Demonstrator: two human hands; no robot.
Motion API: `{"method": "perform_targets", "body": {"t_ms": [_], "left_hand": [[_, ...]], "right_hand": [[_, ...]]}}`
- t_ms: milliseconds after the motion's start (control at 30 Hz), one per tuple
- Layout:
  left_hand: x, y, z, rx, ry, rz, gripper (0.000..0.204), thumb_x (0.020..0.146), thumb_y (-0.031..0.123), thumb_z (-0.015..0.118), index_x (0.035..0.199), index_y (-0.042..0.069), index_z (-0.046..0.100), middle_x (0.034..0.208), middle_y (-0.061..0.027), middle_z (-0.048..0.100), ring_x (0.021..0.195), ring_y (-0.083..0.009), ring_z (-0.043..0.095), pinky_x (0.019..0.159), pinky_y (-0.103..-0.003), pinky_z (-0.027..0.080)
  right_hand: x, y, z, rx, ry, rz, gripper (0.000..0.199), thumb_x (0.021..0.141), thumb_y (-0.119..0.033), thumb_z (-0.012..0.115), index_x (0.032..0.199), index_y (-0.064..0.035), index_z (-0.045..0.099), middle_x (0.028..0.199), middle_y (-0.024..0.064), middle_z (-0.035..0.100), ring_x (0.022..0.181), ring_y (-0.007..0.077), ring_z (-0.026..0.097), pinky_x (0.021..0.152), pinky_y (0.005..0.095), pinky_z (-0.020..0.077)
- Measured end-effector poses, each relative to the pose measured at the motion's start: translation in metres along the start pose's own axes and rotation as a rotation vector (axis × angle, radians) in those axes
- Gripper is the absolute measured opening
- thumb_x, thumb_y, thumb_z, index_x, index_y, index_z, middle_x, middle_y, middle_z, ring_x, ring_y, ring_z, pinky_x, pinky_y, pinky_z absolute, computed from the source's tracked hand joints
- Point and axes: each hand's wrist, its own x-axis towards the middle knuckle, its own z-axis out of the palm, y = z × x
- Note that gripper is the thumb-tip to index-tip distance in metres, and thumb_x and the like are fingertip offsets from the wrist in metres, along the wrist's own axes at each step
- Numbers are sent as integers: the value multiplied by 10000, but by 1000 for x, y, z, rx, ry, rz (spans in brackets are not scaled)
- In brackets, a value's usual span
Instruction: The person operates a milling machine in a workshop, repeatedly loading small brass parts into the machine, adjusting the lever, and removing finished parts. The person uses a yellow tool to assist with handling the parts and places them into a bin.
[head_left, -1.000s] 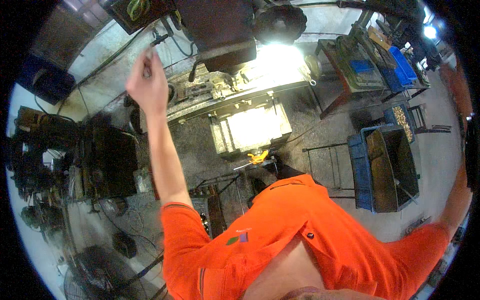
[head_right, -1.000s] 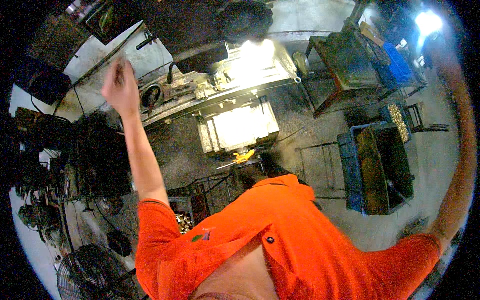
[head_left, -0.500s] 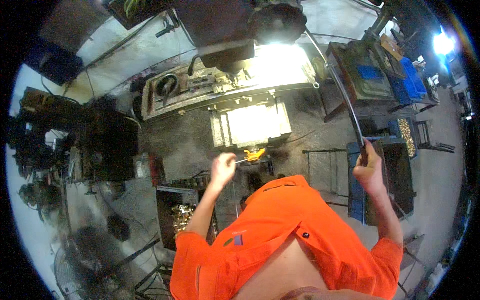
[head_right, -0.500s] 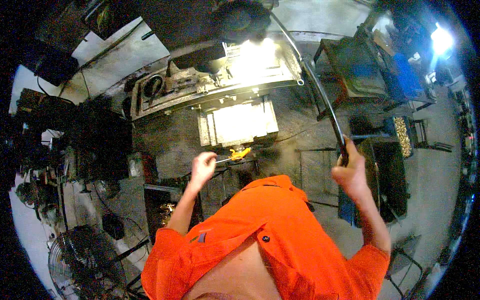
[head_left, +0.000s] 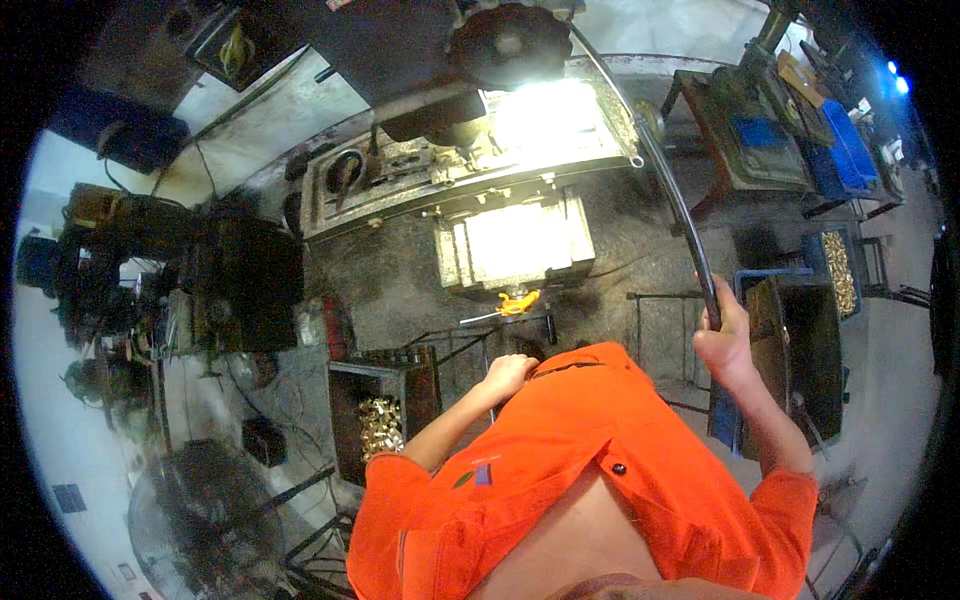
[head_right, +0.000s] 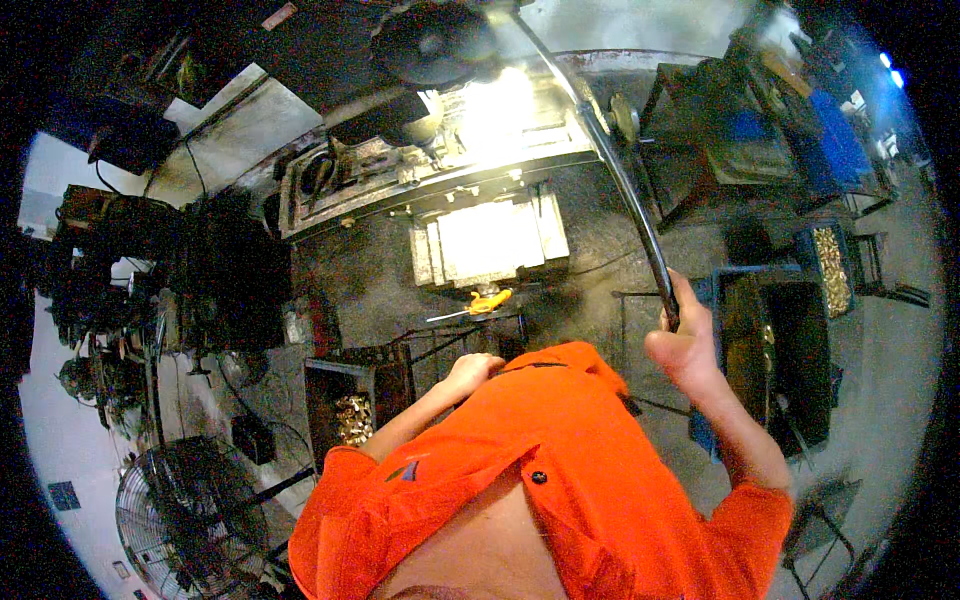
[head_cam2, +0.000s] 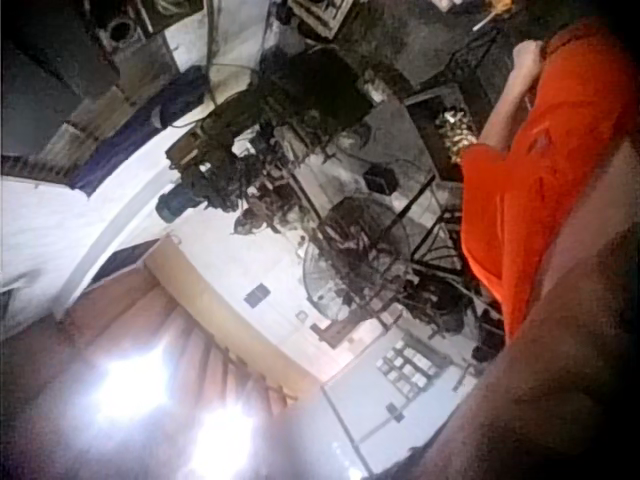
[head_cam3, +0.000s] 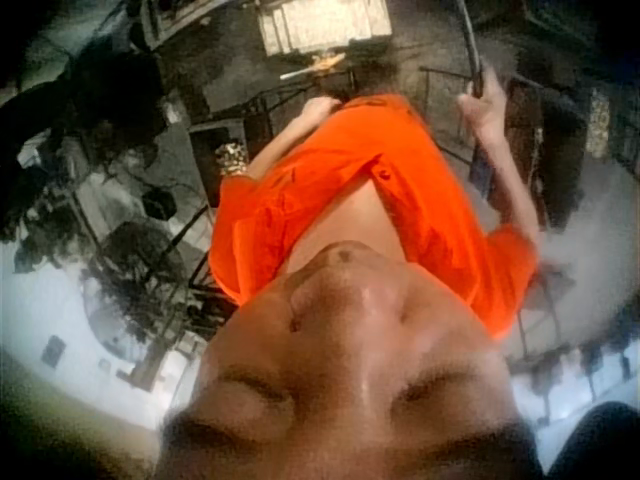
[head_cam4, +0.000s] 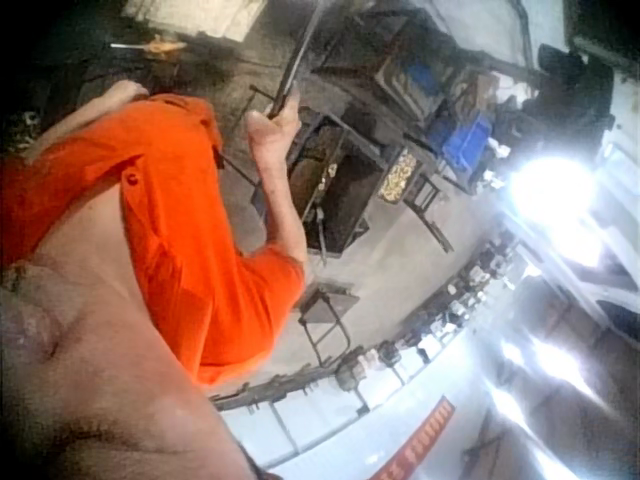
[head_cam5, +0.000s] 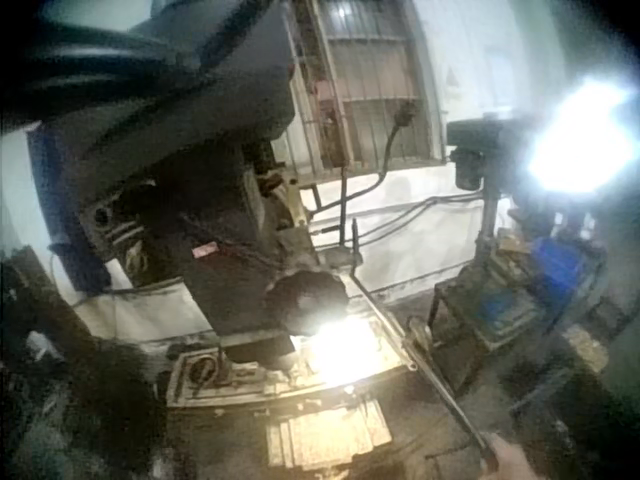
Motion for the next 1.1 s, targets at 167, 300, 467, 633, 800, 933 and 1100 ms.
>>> {"method": "perform_targets", "body": {"t_ms": [167,300,467,633,800,933,1100], "left_hand": [[-3,7,-7,-7,-4,-16,251,758,237,520,905,64,628,809,-133,634,787,-306,607,658,-417,485],[-3,5,-6,-5,8,-37,251,762,244,519,895,61,629,820,-141,635,791,-307,609,661,-417,486],[0,3,-5,10,-26,-46,263,774,258,521,926,72,629,835,-143,635,798,-309,611,667,-418,487],[-2,-2,-1,35,-43,-65,303,809,311,514,991,93,619,850,-141,639,816,-307,614,679,-413,492],[-5,9,-9,-5,-30,-104,252,779,261,513,883,64,631,830,-149,633,812,-314,608,673,-422,484],[-6,6,-4,12,-6,-75,260,782,277,507,873,67,630,829,-146,636,802,-317,609,668,-425,484],[-6,5,-2,3,-24,-59,253,778,269,510,872,67,630,813,-144,637,785,-318,612,663,-421,486]], "right_hand": [[8,20,6,33,-27,-36,647,578,-21,521,1220,-46,448,591,-17,402,501,79,391,458,242,340],[10,24,11,87,-41,-58,656,580,-24,531,1230,-53,444,600,-20,392,503,72,378,455,239,334],[17,39,20,30,-11,-84,677,581,-39,550,1246,-53,425,581,-25,378,493,68,369,447,238,327],[20,36,26,71,-38,-70,662,588,-94,536,1238,-26,431,584,-50,347,508,49,334,454,225,296],[26,51,33,48,-23,-116,668,608,-93,544,1263,-51,414,567,-16,386,482,86,386,450,245,349],[33,59,40,22,-1,-106,662,609,-100,543,1258,-53,421,562,-10,391,482,96,402,453,262,364],[42,68,52,-20,46,-107,627,616,-104,536,1235,-66,443,540,-7,391,475,102,410,451,272,370]]}}
